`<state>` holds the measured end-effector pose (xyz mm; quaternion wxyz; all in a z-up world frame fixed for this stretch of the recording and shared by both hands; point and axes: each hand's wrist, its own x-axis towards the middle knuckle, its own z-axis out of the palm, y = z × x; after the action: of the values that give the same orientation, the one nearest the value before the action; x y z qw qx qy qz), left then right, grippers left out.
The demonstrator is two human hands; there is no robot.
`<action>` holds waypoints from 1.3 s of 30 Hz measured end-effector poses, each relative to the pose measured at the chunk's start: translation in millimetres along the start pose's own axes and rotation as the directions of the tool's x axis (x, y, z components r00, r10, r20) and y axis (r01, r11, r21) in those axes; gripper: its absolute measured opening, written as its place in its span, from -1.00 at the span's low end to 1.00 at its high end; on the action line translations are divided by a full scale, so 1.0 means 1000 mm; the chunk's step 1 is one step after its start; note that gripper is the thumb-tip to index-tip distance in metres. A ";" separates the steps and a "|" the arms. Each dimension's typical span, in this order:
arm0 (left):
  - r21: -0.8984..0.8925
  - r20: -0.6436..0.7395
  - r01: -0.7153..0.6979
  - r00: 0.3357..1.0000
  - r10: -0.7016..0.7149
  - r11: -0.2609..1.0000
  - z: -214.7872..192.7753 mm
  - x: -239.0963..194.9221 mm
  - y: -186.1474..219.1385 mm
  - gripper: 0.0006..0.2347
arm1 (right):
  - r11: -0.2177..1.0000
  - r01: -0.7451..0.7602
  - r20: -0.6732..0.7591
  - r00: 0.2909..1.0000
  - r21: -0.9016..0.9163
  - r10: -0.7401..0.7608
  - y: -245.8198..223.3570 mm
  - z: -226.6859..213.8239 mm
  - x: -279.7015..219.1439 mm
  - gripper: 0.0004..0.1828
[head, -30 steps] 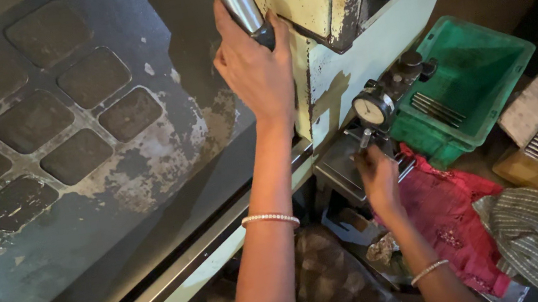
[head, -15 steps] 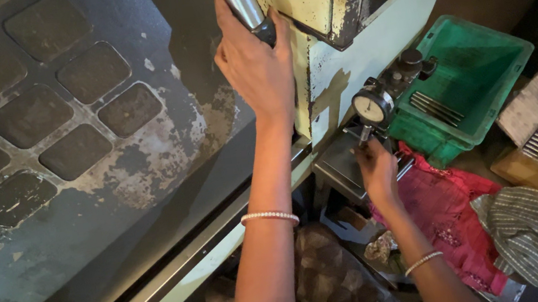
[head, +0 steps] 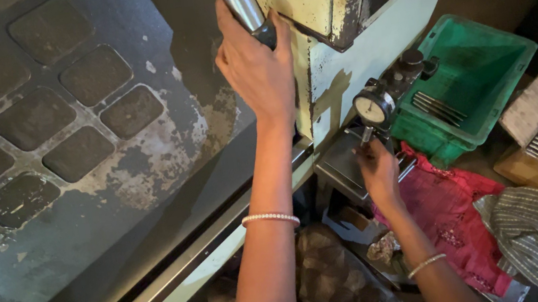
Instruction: The person repeatedly rubs a metal rod against a textured metal surface, then opens a machine door to place the rod inside, closes the door, and repeats the process with another rod. The person also uses a small square block to rub the rod before placing it in the machine.
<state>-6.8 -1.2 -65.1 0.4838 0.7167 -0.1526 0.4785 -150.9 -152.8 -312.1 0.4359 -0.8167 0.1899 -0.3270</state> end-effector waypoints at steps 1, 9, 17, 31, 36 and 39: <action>0.012 -0.007 -0.002 1.000 0.002 1.000 0.000 0.001 0.000 -0.37 | 0.998 0.004 0.013 1.000 0.070 -0.005 0.006 0.002 0.002 -0.76; -0.006 0.025 0.024 0.999 -0.024 1.000 -0.002 0.001 0.000 -0.39 | 0.945 0.064 -0.131 0.991 0.322 -0.022 0.028 0.004 0.005 -0.87; 0.033 0.053 -0.017 0.998 0.015 0.999 -0.007 0.000 -0.001 -0.36 | 0.987 0.119 -0.239 0.967 0.110 -0.090 0.010 -0.013 0.019 -0.63; 0.062 0.041 -0.070 0.997 0.068 0.996 -0.015 0.006 0.010 -0.39 | 0.977 0.195 -0.146 0.968 -0.090 -0.207 0.029 -0.014 0.010 -0.80; -0.101 0.155 0.091 0.985 -0.074 0.991 -0.025 -0.004 0.018 -0.40 | 0.984 0.179 -0.116 0.977 -0.015 -0.180 0.010 -0.017 -0.016 -0.76; -0.341 0.114 0.152 0.986 -0.119 0.928 -0.039 -0.047 0.019 -0.28 | 0.995 0.088 -0.070 0.994 0.038 -0.086 -0.004 -0.014 -0.034 -0.75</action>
<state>-63.8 10.9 -91.5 0.6274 0.6496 -0.2070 0.3762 -184.6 -138.9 -315.2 0.4310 -0.8036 0.1623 -0.3771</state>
